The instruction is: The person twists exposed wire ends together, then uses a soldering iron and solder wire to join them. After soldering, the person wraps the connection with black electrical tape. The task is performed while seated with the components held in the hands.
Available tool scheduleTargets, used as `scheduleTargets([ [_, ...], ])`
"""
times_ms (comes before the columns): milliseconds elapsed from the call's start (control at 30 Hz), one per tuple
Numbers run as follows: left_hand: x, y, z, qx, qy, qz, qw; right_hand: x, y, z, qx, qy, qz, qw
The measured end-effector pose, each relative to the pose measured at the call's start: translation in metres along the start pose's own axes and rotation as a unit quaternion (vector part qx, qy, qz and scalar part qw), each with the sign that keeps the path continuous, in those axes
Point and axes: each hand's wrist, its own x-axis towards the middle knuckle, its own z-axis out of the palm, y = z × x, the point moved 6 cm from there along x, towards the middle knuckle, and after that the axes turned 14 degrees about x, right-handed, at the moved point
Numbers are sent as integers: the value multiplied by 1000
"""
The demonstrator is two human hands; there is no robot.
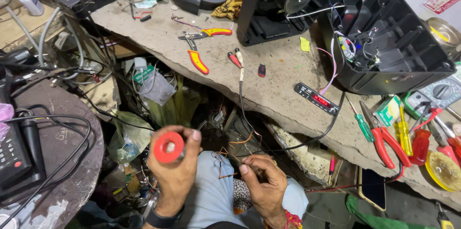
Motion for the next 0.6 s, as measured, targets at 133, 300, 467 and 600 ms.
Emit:
scheduleTargets([
  [133,28,53,23,63,-41,198,977,-12,-4,-8,18,-24,-35,999],
  [300,68,103,116,115,-200,287,930,-23,-4,-16,65,-8,-16,998],
  [467,72,109,202,195,-306,292,885,-33,3,-20,119,-6,23,993],
  [600,64,104,228,317,-290,313,847,-38,5,-23,133,-9,31,991],
])
